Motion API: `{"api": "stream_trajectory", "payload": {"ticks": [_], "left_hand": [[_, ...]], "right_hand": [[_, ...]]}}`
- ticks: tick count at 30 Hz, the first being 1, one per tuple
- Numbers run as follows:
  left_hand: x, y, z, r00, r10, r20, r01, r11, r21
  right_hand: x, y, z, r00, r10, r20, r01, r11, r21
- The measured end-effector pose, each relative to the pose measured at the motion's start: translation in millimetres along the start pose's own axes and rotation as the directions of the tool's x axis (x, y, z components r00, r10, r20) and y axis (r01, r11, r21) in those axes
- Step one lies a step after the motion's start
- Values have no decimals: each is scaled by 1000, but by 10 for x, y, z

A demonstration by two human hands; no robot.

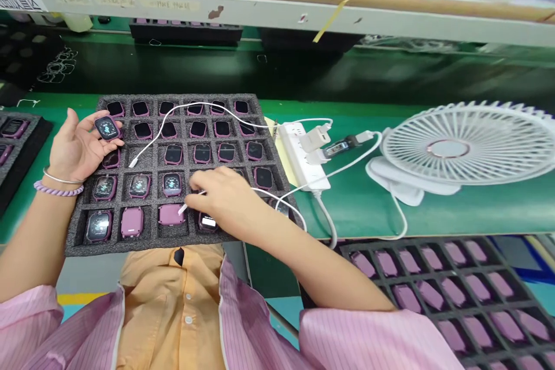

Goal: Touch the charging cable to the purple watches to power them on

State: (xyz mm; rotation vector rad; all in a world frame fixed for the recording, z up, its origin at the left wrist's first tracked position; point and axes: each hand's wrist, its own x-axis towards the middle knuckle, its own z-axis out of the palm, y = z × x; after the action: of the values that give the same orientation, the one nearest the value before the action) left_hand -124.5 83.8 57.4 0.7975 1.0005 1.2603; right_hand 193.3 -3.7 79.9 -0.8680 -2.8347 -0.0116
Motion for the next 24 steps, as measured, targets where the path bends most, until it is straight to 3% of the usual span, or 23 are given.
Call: {"api": "stream_trajectory", "payload": {"ticks": [3, 6, 9, 12, 17, 24], "left_hand": [[-1, -9, 3, 1000, 2, 3, -2, 1000, -1], [2, -25, -2, 1000, -3, 13, 3, 1000, -14], [3, -40, -6, 1000, -8, 19, 9, 1000, -23], [2, -48, -3, 1000, -12, 14, 12, 1000, -10], [7, -62, -12, 1000, -7, 12, 7, 1000, -6], [8, -64, -14, 1000, -2, 28, 3, 1000, -16]], "right_hand": [[181, -36, 58, 980, -169, 108, 168, 986, 21], [224, -87, 60, 968, -214, 130, 207, 976, 70], [171, -118, 16, 979, -176, 103, 143, 953, 268], [121, -136, 32, 993, -45, 109, -3, 915, 404], [123, -179, 194, 992, 44, 117, -66, 979, 193], [125, -223, 237, 995, 64, 81, -75, 985, 153]]}}
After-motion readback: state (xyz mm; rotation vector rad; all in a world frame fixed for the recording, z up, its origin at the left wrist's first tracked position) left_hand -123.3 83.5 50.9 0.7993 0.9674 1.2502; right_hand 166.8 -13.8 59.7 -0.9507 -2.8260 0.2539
